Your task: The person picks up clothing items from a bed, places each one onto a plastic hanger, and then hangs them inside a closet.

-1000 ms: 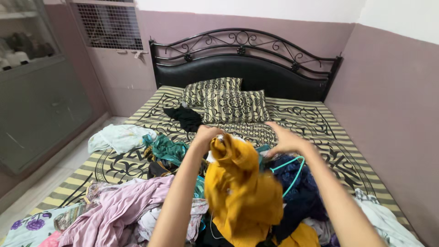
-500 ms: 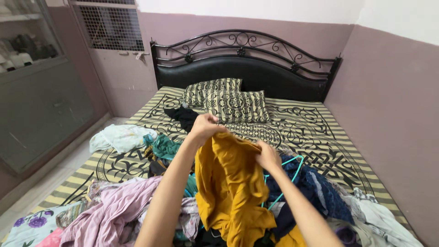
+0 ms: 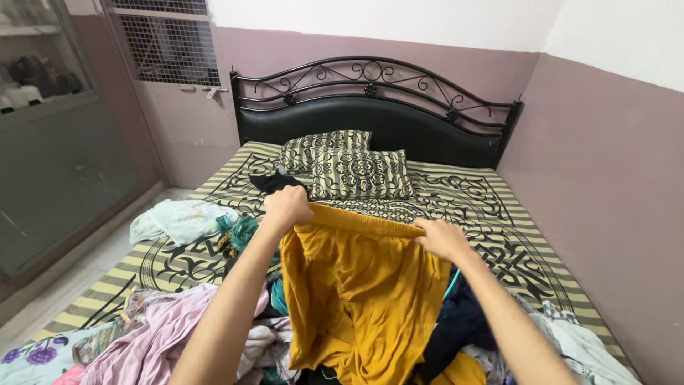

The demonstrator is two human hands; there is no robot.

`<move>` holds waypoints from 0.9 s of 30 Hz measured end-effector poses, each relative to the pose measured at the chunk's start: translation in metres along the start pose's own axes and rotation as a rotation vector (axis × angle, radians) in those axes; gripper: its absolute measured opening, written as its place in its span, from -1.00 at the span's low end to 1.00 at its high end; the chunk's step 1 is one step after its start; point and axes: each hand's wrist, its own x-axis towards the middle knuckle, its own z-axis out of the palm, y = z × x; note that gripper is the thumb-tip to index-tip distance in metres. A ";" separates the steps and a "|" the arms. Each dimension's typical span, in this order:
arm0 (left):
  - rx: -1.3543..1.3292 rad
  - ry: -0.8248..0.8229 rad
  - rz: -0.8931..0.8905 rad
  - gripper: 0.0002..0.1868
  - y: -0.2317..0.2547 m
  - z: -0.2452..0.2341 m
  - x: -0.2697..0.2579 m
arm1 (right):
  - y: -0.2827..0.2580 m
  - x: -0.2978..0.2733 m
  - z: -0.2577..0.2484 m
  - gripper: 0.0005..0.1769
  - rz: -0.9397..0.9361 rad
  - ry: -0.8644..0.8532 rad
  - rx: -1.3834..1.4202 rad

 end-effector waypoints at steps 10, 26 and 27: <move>-0.175 0.260 0.345 -0.81 -0.024 -0.015 -0.002 | 0.050 0.026 -0.025 -0.70 -0.223 -0.127 0.089; -1.043 -0.820 0.766 -0.58 -0.059 -0.074 -0.045 | 0.137 -0.007 -0.091 -0.73 -0.502 -0.018 1.774; -1.122 -0.648 0.601 -0.71 -0.052 -0.058 -0.031 | 0.128 -0.005 -0.088 -0.60 -0.572 -0.046 1.795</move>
